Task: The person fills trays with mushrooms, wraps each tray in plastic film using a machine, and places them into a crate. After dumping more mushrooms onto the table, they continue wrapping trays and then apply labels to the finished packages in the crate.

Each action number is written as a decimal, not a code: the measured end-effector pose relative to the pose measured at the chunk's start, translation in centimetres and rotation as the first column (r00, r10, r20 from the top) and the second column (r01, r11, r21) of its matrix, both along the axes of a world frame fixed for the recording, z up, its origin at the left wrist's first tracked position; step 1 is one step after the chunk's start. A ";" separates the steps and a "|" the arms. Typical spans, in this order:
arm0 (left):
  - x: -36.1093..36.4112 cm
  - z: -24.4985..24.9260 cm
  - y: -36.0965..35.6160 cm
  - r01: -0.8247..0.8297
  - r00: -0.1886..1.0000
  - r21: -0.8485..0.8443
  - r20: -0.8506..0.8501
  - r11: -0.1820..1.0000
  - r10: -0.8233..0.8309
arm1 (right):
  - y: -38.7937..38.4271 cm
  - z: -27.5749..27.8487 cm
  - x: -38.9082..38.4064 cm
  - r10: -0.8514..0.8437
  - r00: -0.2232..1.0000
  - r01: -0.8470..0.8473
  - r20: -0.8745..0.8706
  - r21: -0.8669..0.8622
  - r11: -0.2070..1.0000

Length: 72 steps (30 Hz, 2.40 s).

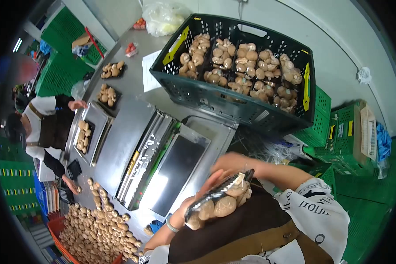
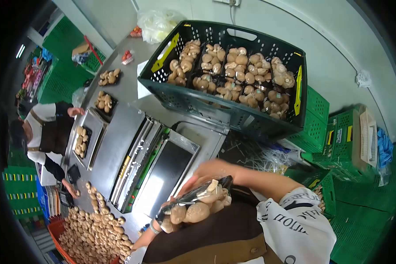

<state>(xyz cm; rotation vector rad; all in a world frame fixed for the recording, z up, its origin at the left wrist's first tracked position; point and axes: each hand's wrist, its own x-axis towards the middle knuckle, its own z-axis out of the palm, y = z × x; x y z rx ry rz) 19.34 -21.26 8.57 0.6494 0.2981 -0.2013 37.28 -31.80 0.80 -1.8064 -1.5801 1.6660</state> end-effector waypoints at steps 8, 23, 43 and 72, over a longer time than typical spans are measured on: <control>5.6 -1.9 1.0 0.055 0.988 0.384 0.114 0.922 -0.107 | 0.2 11.8 3.8 -0.143 0.988 0.156 -0.063 0.481 0.863; 37.0 -9.7 22.4 -0.139 0.791 0.725 -0.329 -0.674 -0.517 | 2.9 -2.3 26.2 -0.600 -0.149 0.981 -0.786 -0.196 0.012; 34.4 -7.3 21.3 -0.307 0.911 0.916 0.203 -0.259 -0.360 | 9.3 -4.5 23.8 -0.502 0.518 0.050 0.693 0.562 0.826; -18.6 -22.8 59.3 -0.347 0.337 0.929 -0.004 0.128 0.941 | 65.2 -11.6 -6.8 -0.328 0.917 0.391 -0.226 0.359 0.847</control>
